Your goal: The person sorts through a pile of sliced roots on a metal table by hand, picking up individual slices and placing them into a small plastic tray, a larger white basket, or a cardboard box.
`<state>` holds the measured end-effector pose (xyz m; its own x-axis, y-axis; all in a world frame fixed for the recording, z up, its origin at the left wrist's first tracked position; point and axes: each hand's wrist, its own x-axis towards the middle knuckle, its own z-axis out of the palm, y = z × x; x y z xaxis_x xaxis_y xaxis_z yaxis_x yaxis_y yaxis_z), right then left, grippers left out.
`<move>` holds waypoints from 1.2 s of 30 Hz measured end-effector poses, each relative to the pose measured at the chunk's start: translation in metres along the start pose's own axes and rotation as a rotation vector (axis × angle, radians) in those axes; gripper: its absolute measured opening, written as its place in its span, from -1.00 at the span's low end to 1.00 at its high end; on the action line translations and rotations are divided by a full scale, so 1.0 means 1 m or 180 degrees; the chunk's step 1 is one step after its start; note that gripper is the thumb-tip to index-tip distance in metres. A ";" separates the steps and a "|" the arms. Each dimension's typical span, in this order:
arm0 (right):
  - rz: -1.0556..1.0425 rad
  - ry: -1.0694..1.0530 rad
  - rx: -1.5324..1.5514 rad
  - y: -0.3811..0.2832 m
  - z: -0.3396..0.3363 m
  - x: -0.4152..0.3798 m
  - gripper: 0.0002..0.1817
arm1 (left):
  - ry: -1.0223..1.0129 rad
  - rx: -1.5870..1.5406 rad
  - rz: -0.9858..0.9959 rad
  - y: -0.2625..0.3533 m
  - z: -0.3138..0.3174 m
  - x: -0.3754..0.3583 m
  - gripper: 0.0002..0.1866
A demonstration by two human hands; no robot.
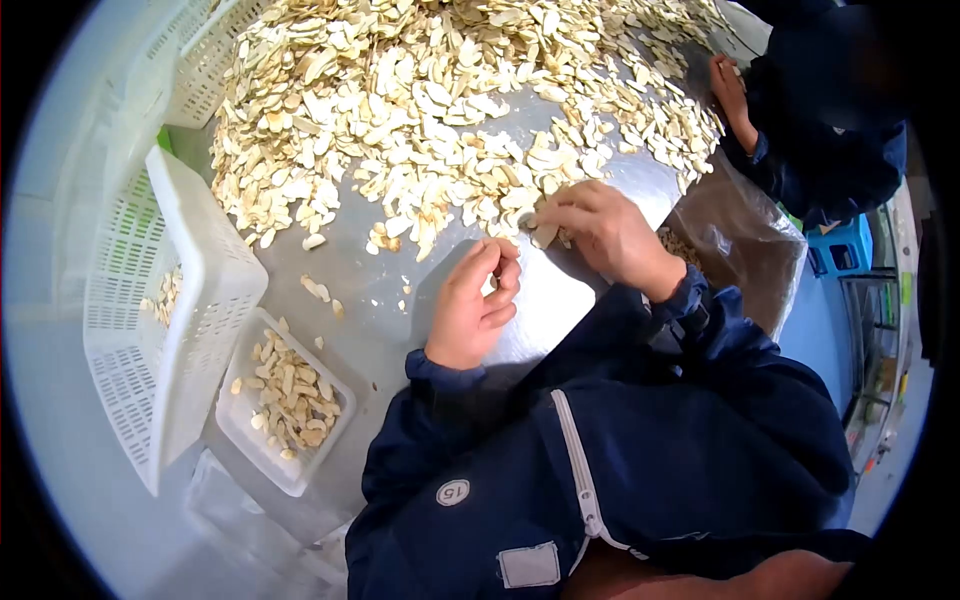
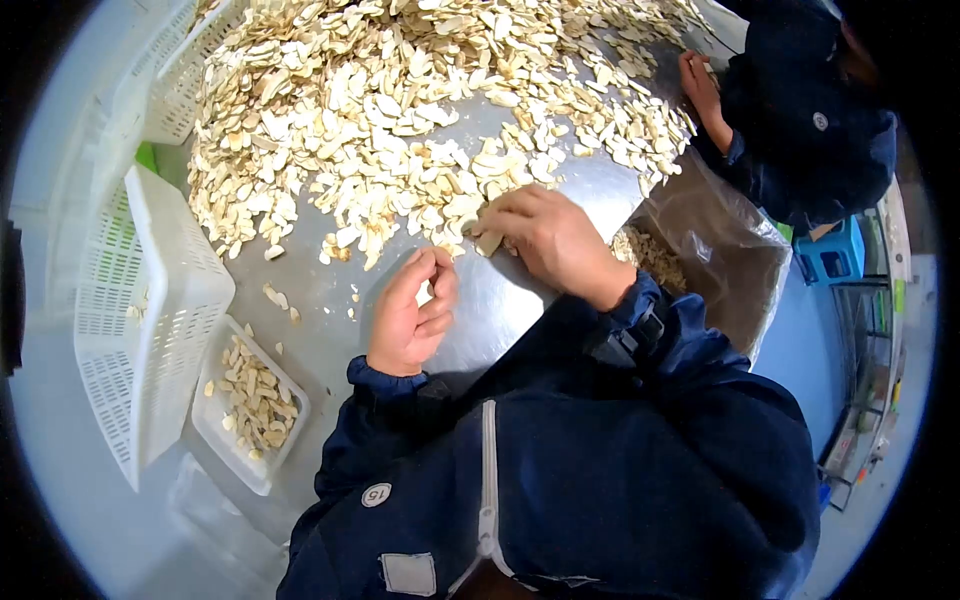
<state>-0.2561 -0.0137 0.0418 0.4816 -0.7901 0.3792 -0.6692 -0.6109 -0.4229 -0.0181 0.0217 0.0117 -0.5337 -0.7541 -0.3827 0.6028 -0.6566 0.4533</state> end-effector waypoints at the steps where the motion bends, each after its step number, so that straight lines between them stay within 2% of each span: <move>1: 0.0180 0.0000 -0.0144 0.000 -0.005 0.001 -0.64 | 0.0020 0.0014 0.0032 0.000 0.001 0.001 -0.79; 5: 0.0190 0.0352 -0.0297 -0.006 0.012 0.021 -0.71 | -0.0061 0.0021 0.0061 0.000 -0.005 0.004 -0.79; 11: 0.0367 0.0233 -0.0245 -0.009 0.027 0.023 -0.73 | 0.0056 0.0189 0.0258 -0.001 -0.003 0.003 -0.80; 13: 0.0428 0.0236 -0.0199 -0.011 0.028 0.021 -0.74 | 0.0259 0.2215 0.1283 -0.012 -0.013 0.010 -0.80; 17: 0.0531 0.0209 0.0053 -0.010 0.032 0.014 -0.74 | 0.0381 0.3287 0.1783 -0.020 -0.020 0.016 -0.79; 19: 0.0619 0.0173 0.0218 -0.011 0.029 0.014 -0.74 | 0.0277 0.2266 0.1316 -0.013 -0.014 0.014 -0.79; 21: 0.0680 0.0204 0.0304 -0.012 0.029 0.013 -0.73 | -0.0010 -0.0005 0.0233 -0.002 -0.006 0.007 -0.80; 27: 0.0764 0.0120 0.0439 -0.008 0.009 0.004 -0.73 | -0.0084 -0.0076 0.0222 -0.003 -0.009 0.008 -0.80; 28: 0.0782 0.0118 0.0531 -0.005 0.003 0.002 -0.73 | 0.0009 0.0305 0.0396 -0.005 -0.010 0.009 -0.80; 30: 0.1292 0.0677 0.0260 0.017 -0.002 -0.004 -0.70 | 0.0150 0.0863 0.0655 -0.009 -0.013 0.012 -0.81; 31: 0.1136 0.0861 -0.0382 0.022 -0.009 -0.001 -0.70 | 0.0205 0.1040 0.0737 -0.011 -0.014 0.013 -0.81; 32: 0.0972 0.1044 -0.1032 0.023 -0.015 0.000 -0.70 | 0.0209 0.1014 0.0729 -0.011 -0.015 0.013 -0.81; 35: 0.1040 0.0660 -0.0229 0.011 -0.004 0.008 -0.70 | 0.0086 0.0241 0.0408 -0.005 -0.010 0.010 -0.81; 36: 0.0838 0.0449 -0.0019 0.001 0.006 0.012 -0.67 | 0.0032 -0.0134 0.0253 -0.003 -0.007 0.008 -0.81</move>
<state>-0.2476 -0.0241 0.0408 0.2081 -0.9063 0.3678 -0.7642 -0.3853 -0.5172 -0.0201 0.0176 0.0020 -0.4773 -0.8038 -0.3551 0.6675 -0.5945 0.4484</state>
